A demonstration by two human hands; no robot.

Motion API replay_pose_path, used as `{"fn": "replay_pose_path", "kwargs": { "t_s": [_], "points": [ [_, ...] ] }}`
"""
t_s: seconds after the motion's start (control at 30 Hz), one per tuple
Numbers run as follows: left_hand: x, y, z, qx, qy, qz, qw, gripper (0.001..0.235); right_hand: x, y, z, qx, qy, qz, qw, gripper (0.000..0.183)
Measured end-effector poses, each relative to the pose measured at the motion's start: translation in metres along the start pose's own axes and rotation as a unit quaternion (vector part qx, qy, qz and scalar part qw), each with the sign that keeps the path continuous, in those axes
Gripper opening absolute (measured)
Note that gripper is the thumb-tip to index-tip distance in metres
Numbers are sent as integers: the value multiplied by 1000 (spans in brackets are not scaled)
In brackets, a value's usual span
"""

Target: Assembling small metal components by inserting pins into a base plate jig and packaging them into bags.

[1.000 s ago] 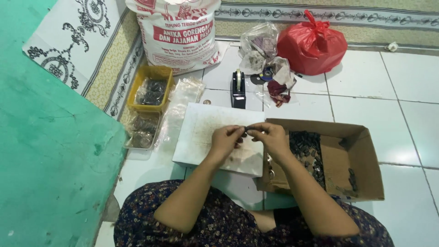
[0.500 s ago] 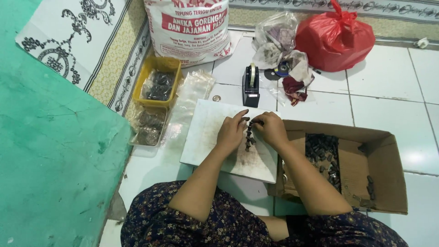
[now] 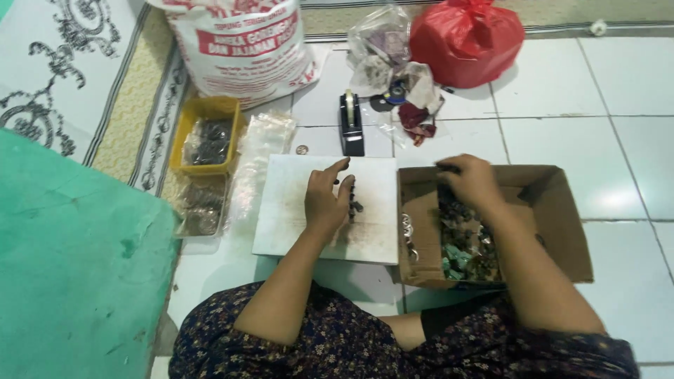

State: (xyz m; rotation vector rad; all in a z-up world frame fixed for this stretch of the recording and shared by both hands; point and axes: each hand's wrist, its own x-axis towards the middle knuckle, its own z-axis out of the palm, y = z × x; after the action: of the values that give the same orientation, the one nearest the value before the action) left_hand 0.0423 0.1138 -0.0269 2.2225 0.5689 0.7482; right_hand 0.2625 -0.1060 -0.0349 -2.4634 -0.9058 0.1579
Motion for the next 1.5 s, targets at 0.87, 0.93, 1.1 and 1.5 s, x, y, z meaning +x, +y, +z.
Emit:
{"fn": "replay_pose_path", "kwargs": {
  "t_s": [0.87, 0.93, 1.1, 1.5],
  "points": [
    [-85, 85, 258, 60, -345, -158, 923, 53, -56, 134, 78, 11, -137, 300, 944, 30],
    [-83, 85, 257, 47, -335, -169, 926, 50, -60, 122, 62, 51, -139, 317, 937, 31],
    [-77, 93, 246, -31, -240, -172, 955, 29, -64, 143, 73, 280, -85, 370, 881, 31],
    [-76, 112, 226, -82, -181, -64, 978, 30, -69, 135, 36, 373, -88, 394, 835, 32]
  ]
}}
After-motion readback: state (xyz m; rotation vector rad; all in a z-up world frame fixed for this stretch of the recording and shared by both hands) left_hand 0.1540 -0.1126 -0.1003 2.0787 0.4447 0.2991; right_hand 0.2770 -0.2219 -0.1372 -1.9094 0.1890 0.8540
